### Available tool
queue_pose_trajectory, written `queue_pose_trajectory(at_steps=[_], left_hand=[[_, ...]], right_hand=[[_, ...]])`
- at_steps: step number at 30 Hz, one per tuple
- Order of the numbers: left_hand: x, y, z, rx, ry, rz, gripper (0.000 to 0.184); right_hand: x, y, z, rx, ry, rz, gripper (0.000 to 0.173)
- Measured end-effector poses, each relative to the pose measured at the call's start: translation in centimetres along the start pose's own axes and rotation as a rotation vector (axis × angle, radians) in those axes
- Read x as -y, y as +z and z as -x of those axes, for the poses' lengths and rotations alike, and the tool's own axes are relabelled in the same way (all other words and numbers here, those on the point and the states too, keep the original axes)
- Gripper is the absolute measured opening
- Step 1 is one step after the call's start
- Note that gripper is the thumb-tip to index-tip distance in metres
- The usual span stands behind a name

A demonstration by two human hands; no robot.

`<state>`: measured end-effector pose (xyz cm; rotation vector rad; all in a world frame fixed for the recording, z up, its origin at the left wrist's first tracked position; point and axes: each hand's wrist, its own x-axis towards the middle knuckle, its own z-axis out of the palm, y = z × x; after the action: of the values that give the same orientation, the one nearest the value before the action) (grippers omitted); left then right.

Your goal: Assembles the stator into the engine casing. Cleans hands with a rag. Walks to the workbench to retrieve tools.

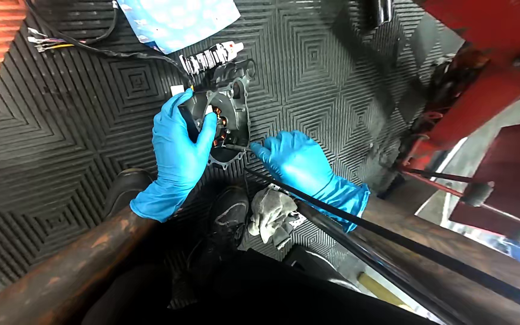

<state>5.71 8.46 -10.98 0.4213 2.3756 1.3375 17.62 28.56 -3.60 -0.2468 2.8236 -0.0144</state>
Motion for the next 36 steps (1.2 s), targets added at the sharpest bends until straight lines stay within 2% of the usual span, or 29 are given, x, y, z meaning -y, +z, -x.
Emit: queue_pose_trajectory(at_steps=[2,4,6,7,9,10,11,12,13,15,16,17,18,19,21,23,24,25,26,27,29,30,31,32,33,36], left_hand=[[-0.1,0.1,0.0,0.000,0.003,-0.008,0.055],[-0.2,0.2,0.0,0.000,0.015,-0.006,0.055],[-0.3,0.2,0.1,0.002,0.042,-0.013,0.055],[-0.3,0.3,0.1,0.003,0.051,-0.017,0.056],[-0.3,0.4,0.1,0.004,0.055,-0.028,0.057],[-0.3,0.5,0.0,-0.001,0.054,-0.029,0.057],[-0.3,0.5,0.0,-0.004,0.050,-0.024,0.057],[-0.3,0.5,0.0,-0.004,0.046,-0.021,0.057],[-0.3,0.5,0.1,0.000,0.040,-0.021,0.057],[-0.3,0.4,0.0,0.002,0.037,-0.021,0.057],[-0.3,0.4,-0.1,0.002,0.038,-0.023,0.056],[-0.3,0.4,-0.1,0.003,0.041,-0.027,0.056],[-0.4,0.3,-0.1,0.006,0.045,-0.033,0.055],[-0.4,0.3,-0.1,0.010,0.046,-0.036,0.055],[-0.4,0.3,-0.1,0.016,0.056,-0.036,0.056],[-0.4,0.3,0.0,0.020,0.054,-0.032,0.056],[-0.4,0.3,0.0,0.022,0.048,-0.031,0.056],[-0.4,0.3,-0.1,0.023,0.045,-0.029,0.057],[-0.4,0.3,-0.1,0.022,0.043,-0.023,0.057],[-0.3,0.3,0.0,0.022,0.040,-0.022,0.056],[-0.3,0.3,0.0,0.018,0.040,-0.023,0.057],[-0.2,0.4,-0.1,0.014,0.041,-0.021,0.057],[-0.1,0.5,-0.4,0.002,0.044,-0.019,0.057],[0.1,0.8,-0.8,-0.026,0.050,-0.016,0.058],[0.2,1.0,-1.0,-0.037,0.053,-0.015,0.058],[0.2,0.9,-0.9,-0.026,0.058,-0.015,0.057]], right_hand=[[-0.3,0.3,0.1,-0.006,-0.002,-0.066,0.027],[-0.3,0.1,-0.2,0.096,0.152,-0.265,0.027],[0.1,-1.3,-1.4,0.364,0.531,-0.589,0.025],[0.0,-1.9,-2.3,0.498,0.754,-0.793,0.029],[-0.1,-2.2,-3.0,0.658,1.151,-1.223,0.039],[-0.2,-2.2,-3.0,0.678,1.227,-1.314,0.039],[0.1,-2.3,-2.8,0.652,1.179,-1.257,0.035],[0.4,-2.2,-2.3,0.587,1.025,-1.076,0.027],[0.5,-2.0,-1.6,0.509,0.803,-0.843,0.022],[0.2,-0.3,0.2,0.202,0.289,-0.364,0.019],[-0.2,0.6,0.7,0.075,0.123,-0.207,0.021],[-0.4,1.0,0.7,0.013,0.053,-0.139,0.023],[-0.4,1.1,0.6,0.025,0.072,-0.155,0.024],[-0.1,0.7,0.4,0.108,0.181,-0.259,0.026],[0.3,-1.1,-1.1,0.425,0.622,-0.701,0.030],[-0.2,-1.6,-2.1,0.641,1.091,-1.251,0.038],[-0.4,-1.6,-2.2,0.680,1.194,-1.356,0.039],[-0.2,-1.6,-2.1,0.662,1.176,-1.296,0.036],[0.1,-1.7,-2.0,0.616,1.049,-1.110,0.028],[0.5,-1.8,-1.6,0.555,0.865,-0.889,0.021],[0.9,-0.4,-0.1,0.269,0.420,-0.435,0.019],[0.7,0.5,0.4,0.132,0.250,-0.279,0.019],[0.5,0.9,0.6,0.074,0.180,-0.222,0.021],[0.5,0.9,0.5,0.105,0.215,-0.258,0.023],[0.6,0.5,0.2,0.221,0.349,-0.390,0.025],[0.2,-1.4,-1.8,0.638,0.996,-1.176,0.037]])
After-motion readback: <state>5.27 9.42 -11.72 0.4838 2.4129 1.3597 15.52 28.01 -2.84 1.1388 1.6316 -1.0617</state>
